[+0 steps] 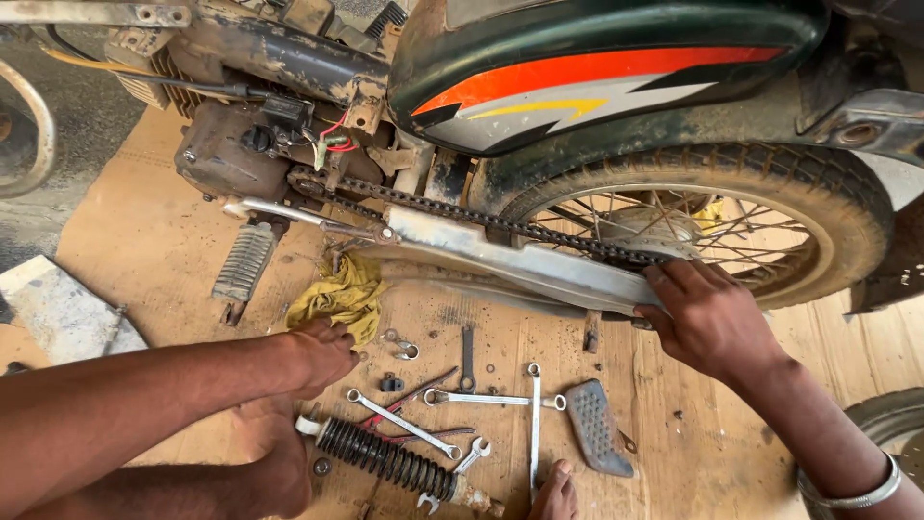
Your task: The person uses a wrench to loosen and remove the rear shock absorber from a motorcycle, then sets the shock on the ground and moves to the front of the bike, manipulating wiring and components near the headlight and handlebar area by hand.
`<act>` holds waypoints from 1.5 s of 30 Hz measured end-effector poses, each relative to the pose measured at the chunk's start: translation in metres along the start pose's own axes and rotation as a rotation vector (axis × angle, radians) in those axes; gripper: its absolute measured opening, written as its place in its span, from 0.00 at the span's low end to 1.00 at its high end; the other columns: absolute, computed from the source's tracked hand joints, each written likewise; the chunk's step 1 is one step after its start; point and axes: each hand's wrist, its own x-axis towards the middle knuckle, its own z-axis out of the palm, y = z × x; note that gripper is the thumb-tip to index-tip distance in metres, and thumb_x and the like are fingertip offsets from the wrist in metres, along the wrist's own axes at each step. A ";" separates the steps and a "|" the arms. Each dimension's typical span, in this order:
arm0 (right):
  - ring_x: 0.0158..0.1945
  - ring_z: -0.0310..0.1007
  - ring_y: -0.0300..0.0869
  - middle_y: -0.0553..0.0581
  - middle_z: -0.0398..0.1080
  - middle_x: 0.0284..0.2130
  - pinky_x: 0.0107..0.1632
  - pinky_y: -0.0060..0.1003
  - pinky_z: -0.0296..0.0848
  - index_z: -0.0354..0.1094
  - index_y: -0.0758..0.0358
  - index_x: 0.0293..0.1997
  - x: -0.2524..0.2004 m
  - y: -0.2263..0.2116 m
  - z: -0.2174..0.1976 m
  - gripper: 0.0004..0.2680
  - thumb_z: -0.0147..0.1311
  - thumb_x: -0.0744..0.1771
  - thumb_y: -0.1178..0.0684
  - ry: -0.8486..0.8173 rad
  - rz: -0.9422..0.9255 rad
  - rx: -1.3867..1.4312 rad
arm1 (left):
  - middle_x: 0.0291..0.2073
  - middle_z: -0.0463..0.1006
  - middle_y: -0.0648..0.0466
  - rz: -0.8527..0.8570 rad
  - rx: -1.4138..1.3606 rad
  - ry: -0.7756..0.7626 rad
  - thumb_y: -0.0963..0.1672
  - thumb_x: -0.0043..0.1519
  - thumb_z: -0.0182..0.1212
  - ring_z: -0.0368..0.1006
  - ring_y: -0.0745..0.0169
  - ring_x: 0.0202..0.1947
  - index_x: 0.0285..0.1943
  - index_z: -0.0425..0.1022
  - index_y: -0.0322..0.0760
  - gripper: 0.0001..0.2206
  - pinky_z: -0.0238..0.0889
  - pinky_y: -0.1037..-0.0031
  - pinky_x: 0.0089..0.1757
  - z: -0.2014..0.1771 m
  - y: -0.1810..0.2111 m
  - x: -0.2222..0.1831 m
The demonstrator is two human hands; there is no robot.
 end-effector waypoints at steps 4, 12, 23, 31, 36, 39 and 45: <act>0.48 0.76 0.52 0.61 0.71 0.42 0.48 0.44 0.77 0.70 0.69 0.53 0.013 -0.022 -0.009 0.18 0.58 0.63 0.46 -0.125 -0.048 -0.225 | 0.67 0.63 0.40 0.049 -0.058 0.094 0.42 0.58 0.60 0.51 0.39 0.74 0.67 0.64 0.32 0.26 0.41 0.48 0.69 0.014 -0.004 0.001; 0.46 0.76 0.54 0.63 0.69 0.46 0.45 0.47 0.77 0.64 0.69 0.57 0.009 -0.018 0.009 0.18 0.56 0.65 0.49 -0.183 0.128 -0.250 | 0.56 0.71 0.43 0.090 -0.078 0.368 0.45 0.56 0.63 0.58 0.38 0.66 0.56 0.72 0.40 0.18 0.47 0.46 0.63 0.072 -0.022 0.085; 0.37 0.79 0.57 0.64 0.75 0.45 0.36 0.50 0.78 0.63 0.59 0.62 0.002 -0.004 -0.001 0.19 0.56 0.67 0.43 -0.241 0.405 -0.274 | 0.45 0.74 0.47 0.101 -0.014 0.345 0.42 0.41 0.69 0.67 0.48 0.53 0.41 0.76 0.38 0.18 0.58 0.53 0.50 0.035 -0.010 0.065; 0.54 0.72 0.53 0.63 0.68 0.59 0.56 0.43 0.74 0.64 0.63 0.67 -0.045 0.047 0.062 0.20 0.57 0.67 0.49 0.073 0.158 -0.340 | 0.37 0.72 0.50 0.188 -0.120 0.234 0.41 0.50 0.66 0.69 0.50 0.49 0.36 0.74 0.42 0.08 0.62 0.52 0.50 0.019 -0.025 0.021; 0.55 0.69 0.58 0.69 0.64 0.60 0.60 0.46 0.72 0.64 0.70 0.69 -0.062 0.055 0.087 0.25 0.58 0.65 0.49 0.141 0.117 -0.299 | 0.22 0.67 0.52 0.246 -0.001 0.732 0.41 0.62 0.53 0.71 0.60 0.23 0.28 0.64 0.37 0.09 0.65 0.66 0.27 -0.026 -0.025 -0.019; 0.57 0.68 0.60 0.72 0.63 0.61 0.62 0.47 0.72 0.63 0.72 0.70 -0.069 0.064 0.105 0.26 0.59 0.64 0.49 0.193 0.107 -0.235 | 0.16 0.66 0.57 0.145 -0.126 1.172 0.40 0.64 0.52 0.66 0.66 0.15 0.26 0.66 0.39 0.11 0.59 0.71 0.18 -0.060 -0.032 -0.052; 0.58 0.73 0.59 0.69 0.66 0.60 0.61 0.49 0.75 0.69 0.64 0.62 -0.061 0.032 0.076 0.23 0.61 0.61 0.46 0.117 0.144 -0.303 | 0.34 0.72 0.51 -0.056 -0.678 1.948 0.42 0.65 0.57 0.72 0.62 0.27 0.48 0.67 0.34 0.08 0.69 0.70 0.27 -0.092 -0.067 -0.103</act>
